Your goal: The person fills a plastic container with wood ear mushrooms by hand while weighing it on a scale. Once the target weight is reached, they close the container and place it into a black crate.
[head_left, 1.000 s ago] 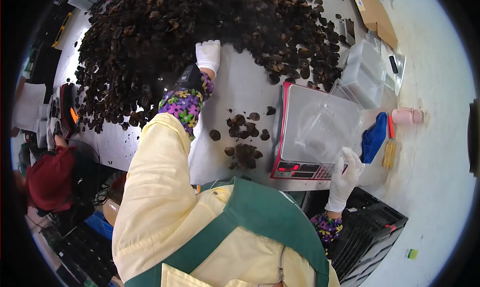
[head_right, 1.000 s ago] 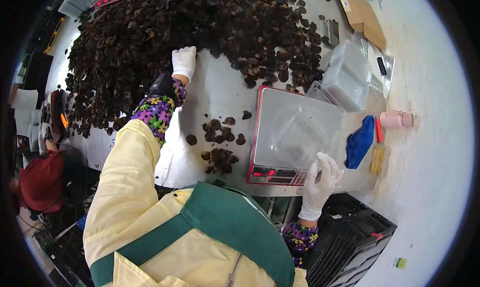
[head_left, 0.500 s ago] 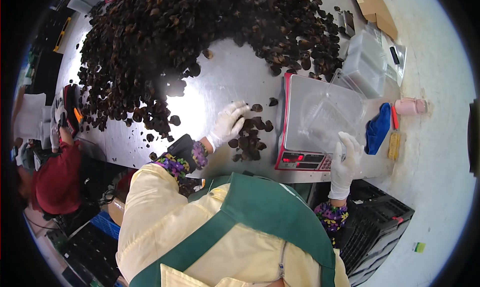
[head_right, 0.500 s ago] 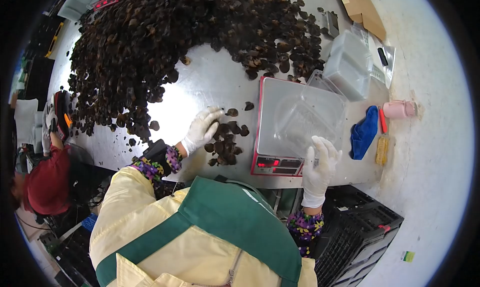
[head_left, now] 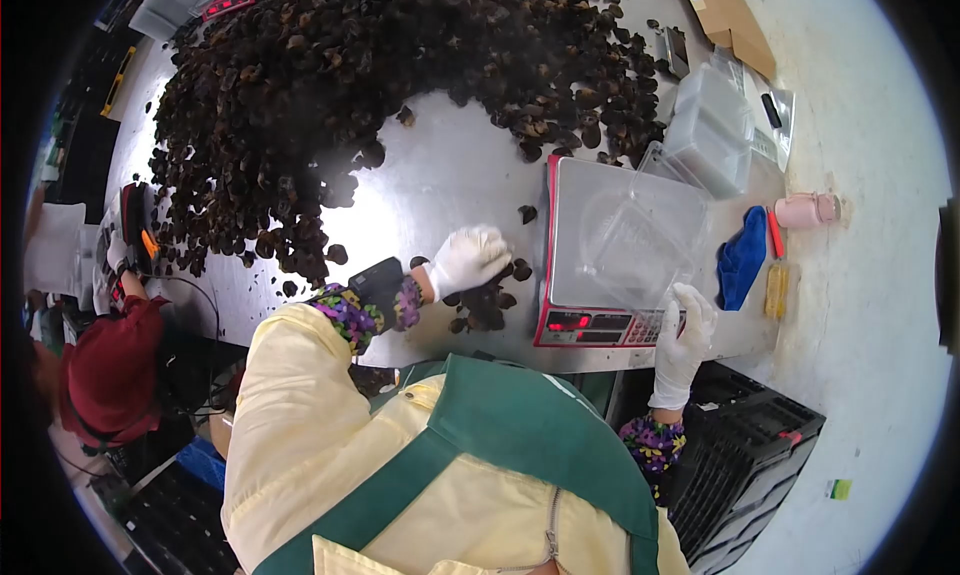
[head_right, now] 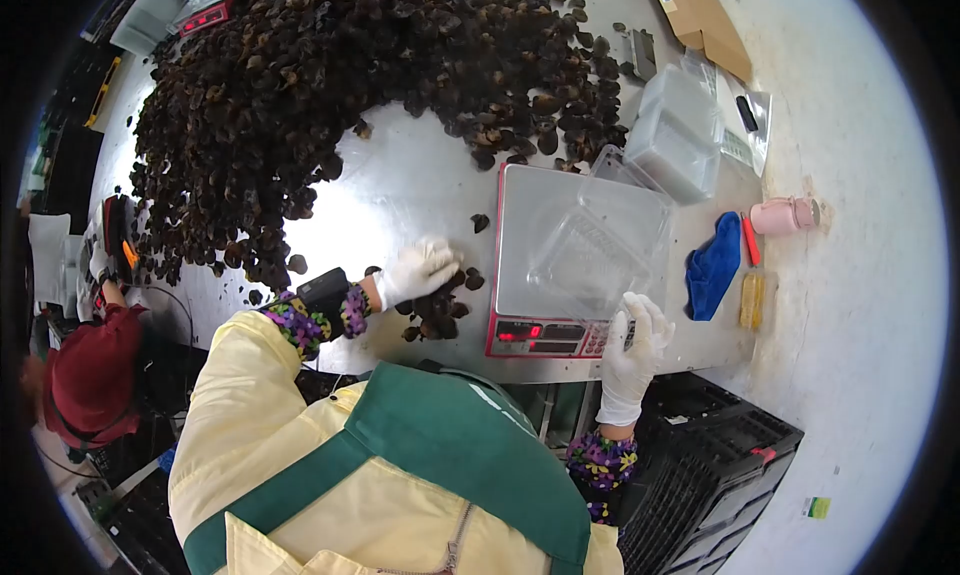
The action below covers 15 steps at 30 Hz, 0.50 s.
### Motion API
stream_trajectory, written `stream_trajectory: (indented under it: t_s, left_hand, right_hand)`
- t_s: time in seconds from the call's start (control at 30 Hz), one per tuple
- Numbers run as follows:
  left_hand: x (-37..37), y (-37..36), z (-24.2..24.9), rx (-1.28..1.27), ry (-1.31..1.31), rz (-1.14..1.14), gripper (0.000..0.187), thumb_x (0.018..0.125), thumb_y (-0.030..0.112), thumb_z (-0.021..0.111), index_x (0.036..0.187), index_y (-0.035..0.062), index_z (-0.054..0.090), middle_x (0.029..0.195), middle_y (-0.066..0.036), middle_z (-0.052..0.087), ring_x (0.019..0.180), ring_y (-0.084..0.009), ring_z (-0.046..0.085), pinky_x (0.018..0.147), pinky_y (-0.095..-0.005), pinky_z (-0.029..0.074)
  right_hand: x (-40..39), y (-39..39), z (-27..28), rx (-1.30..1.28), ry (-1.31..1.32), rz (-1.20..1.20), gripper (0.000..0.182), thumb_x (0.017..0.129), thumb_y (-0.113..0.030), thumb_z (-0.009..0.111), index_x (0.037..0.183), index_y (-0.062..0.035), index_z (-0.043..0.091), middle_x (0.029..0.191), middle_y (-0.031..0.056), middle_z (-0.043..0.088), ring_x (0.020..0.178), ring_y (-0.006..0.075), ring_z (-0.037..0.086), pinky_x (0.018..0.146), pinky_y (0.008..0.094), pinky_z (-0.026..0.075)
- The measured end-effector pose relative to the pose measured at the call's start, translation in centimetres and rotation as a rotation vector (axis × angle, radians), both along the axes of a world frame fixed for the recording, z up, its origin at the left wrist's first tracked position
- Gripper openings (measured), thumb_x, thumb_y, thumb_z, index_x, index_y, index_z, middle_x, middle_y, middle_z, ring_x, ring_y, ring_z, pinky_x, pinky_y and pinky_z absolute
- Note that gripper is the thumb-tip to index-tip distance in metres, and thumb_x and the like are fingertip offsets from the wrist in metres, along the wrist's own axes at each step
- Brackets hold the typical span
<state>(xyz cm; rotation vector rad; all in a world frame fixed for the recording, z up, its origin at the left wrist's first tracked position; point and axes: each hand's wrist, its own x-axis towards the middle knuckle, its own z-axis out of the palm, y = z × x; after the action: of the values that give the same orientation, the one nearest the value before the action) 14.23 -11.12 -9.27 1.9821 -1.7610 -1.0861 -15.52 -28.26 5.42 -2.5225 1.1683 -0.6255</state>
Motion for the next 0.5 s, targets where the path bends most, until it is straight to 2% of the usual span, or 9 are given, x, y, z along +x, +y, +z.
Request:
stream_trajectory:
  t_s: [0.07, 0.17, 0.23, 0.3, 0.33, 0.37, 0.43, 0.47, 0.5]
  left_hand:
    - [0.2, -2.1, 0.9, -0.538, -0.241, 0.230, 0.042, 0.090, 0.026, 0.065, 0.127, 0.0085, 0.060, 0.134, -0.015, 0.056, 0.124, -0.0355, 0.052, 0.099, -0.0441, 0.046]
    - [0.6, -5.8, -0.5, -0.708, -0.382, 0.258, 0.041, 0.089, 0.029, 0.065, 0.125, 0.0085, 0.060, 0.127, -0.013, 0.058, 0.117, -0.0353, 0.054, 0.098, -0.0462, 0.046]
    - [0.4, -6.5, -1.5, -0.711, -0.388, 0.202, 0.038, 0.089, 0.033, 0.064, 0.118, 0.0079, 0.064, 0.125, -0.013, 0.059, 0.114, -0.0349, 0.056, 0.092, -0.0464, 0.049]
    - [-0.5, -6.2, 0.8, -0.170, -0.285, 0.019, 0.036, 0.090, 0.037, 0.063, 0.108, 0.0066, 0.069, 0.125, -0.015, 0.062, 0.110, -0.0361, 0.061, 0.083, -0.0461, 0.053]
    - [-1.0, -5.6, 0.7, -0.199, -0.281, 0.028, 0.032, 0.091, 0.037, 0.061, 0.096, 0.0073, 0.071, 0.109, -0.016, 0.067, 0.098, -0.0355, 0.066, 0.074, -0.0467, 0.055]
    - [-0.5, -5.7, 0.8, -0.196, -0.282, 0.024, 0.032, 0.091, 0.037, 0.061, 0.096, 0.0073, 0.071, 0.109, -0.016, 0.067, 0.098, -0.0355, 0.066, 0.074, -0.0467, 0.055]
    - [0.6, -5.9, 1.3, -0.078, -0.162, 0.188, 0.030, 0.091, 0.036, 0.060, 0.093, 0.0088, 0.070, 0.090, -0.014, 0.066, 0.088, -0.0351, 0.066, 0.073, -0.0472, 0.055]
    - [1.6, -6.6, 0.8, -0.333, -0.257, 0.332, 0.023, 0.090, 0.032, 0.060, 0.094, 0.0110, 0.070, 0.084, -0.013, 0.064, 0.086, -0.0336, 0.065, 0.073, -0.0453, 0.055]
    - [3.1, -7.8, 1.2, -0.489, -0.346, 0.443, 0.017, 0.088, 0.027, 0.063, 0.094, 0.0119, 0.069, 0.089, -0.012, 0.065, 0.086, -0.0336, 0.065, 0.074, -0.0431, 0.054]
  right_hand:
    - [-0.4, -0.4, -1.1, 0.002, 0.002, -0.028, 0.032, 0.090, -0.007, 0.065, 0.122, -0.0066, 0.065, 0.122, 0.0140, 0.062, 0.117, 0.0306, 0.055, 0.107, 0.0429, 0.036]
    - [-0.3, -0.7, -2.5, 0.082, -0.041, -0.084, 0.039, 0.090, -0.007, 0.065, 0.128, -0.0035, 0.060, 0.129, 0.0170, 0.059, 0.122, 0.0330, 0.053, 0.108, 0.0425, 0.037]
    - [-0.2, -1.0, -2.7, 0.164, -0.079, -0.115, 0.043, 0.090, -0.008, 0.065, 0.131, -0.0020, 0.057, 0.132, 0.0183, 0.058, 0.124, 0.0344, 0.052, 0.108, 0.0429, 0.038]
    - [0.1, -0.8, -2.8, 0.137, -0.062, -0.067, 0.050, 0.088, -0.007, 0.065, 0.136, -0.0006, 0.052, 0.136, 0.0194, 0.055, 0.127, 0.0361, 0.050, 0.109, 0.0428, 0.038]
    - [0.1, -0.7, -2.9, 0.146, -0.059, -0.053, 0.052, 0.087, -0.004, 0.065, 0.137, -0.0022, 0.052, 0.136, 0.0193, 0.054, 0.128, 0.0357, 0.049, 0.109, 0.0425, 0.039]
    - [0.3, -0.8, -3.0, 0.149, -0.061, -0.056, 0.052, 0.087, -0.004, 0.065, 0.137, -0.0022, 0.052, 0.136, 0.0193, 0.054, 0.128, 0.0357, 0.049, 0.109, 0.0425, 0.039]
    - [0.4, -0.9, -3.4, 0.134, -0.020, -0.036, 0.052, 0.087, -0.003, 0.065, 0.138, -0.0037, 0.052, 0.136, 0.0188, 0.053, 0.129, 0.0352, 0.049, 0.109, 0.0424, 0.039]
    - [0.6, -0.9, -3.4, 0.139, -0.022, -0.042, 0.052, 0.087, -0.003, 0.065, 0.138, -0.0037, 0.052, 0.136, 0.0188, 0.053, 0.129, 0.0352, 0.049, 0.109, 0.0424, 0.039]
    - [0.9, -0.9, -3.3, 0.138, -0.029, -0.043, 0.052, 0.087, -0.003, 0.065, 0.138, -0.0042, 0.053, 0.136, 0.0187, 0.053, 0.129, 0.0350, 0.049, 0.109, 0.0426, 0.039]
